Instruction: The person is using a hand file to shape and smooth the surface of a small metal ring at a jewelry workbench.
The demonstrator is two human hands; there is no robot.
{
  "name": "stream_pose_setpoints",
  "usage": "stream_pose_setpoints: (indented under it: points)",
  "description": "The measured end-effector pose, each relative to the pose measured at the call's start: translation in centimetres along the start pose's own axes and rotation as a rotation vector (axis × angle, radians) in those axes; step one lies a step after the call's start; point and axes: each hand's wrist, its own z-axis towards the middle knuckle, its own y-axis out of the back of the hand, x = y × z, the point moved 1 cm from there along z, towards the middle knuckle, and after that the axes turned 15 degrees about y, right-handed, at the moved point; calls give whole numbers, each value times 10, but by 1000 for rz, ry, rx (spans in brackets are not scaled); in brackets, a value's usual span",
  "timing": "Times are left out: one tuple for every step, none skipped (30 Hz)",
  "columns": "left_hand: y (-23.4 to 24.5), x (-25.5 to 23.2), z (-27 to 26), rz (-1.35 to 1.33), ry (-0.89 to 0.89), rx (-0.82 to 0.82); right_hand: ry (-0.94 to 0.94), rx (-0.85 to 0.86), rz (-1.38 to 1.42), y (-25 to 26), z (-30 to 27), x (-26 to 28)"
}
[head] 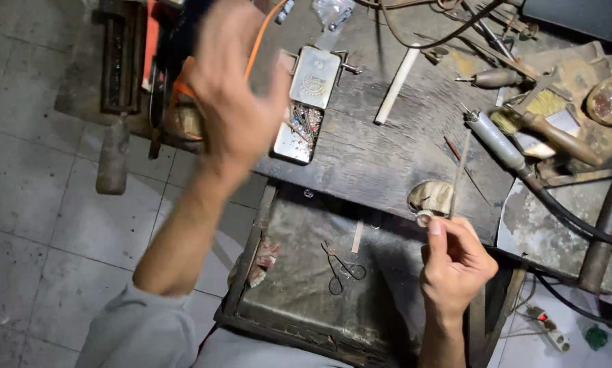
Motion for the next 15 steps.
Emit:
stream_pose_setpoints:
  points:
    - [3,21,15,132,105,-39,-3,-16,-16,1,-1,1]
    - [5,42,30,262,210,-80,-7,-32,-32,3,-2,1]
    - [2,52,31,263,206,-82,-5,-35,-29,5,-4,-2]
    - [-2,63,32,301,263,-25,7,-36,-39,7,-5,-5]
    - [-7,74,34,336,318,36,16,-40,-52,9,-9,-7]
    - [-11,82,37,336,313,39,14,-45,-52,8,-7,-6]
    - [-15,89,39,347,269,16,37,-28,-54,8,-6,-4]
    - [-19,97,40,358,224,-6,60,-11,-57,8,-5,-2]
    - [-22,100,42,356,221,-3,58,-15,-58,9,-5,-1]
    - [-25,103,43,373,215,-9,66,-1,-62,9,-4,0]
    - [-27,107,46,391,211,-19,78,15,-64,9,-3,1]
    - [-30,108,48,390,208,-21,80,13,-64,9,-2,0]
    - [-33,109,49,363,226,-23,94,11,-55,9,-2,-1]
    - [-36,111,51,337,244,-26,107,8,-47,8,-1,-3]
    - [-38,112,52,336,243,-25,107,8,-48,8,-1,-2]
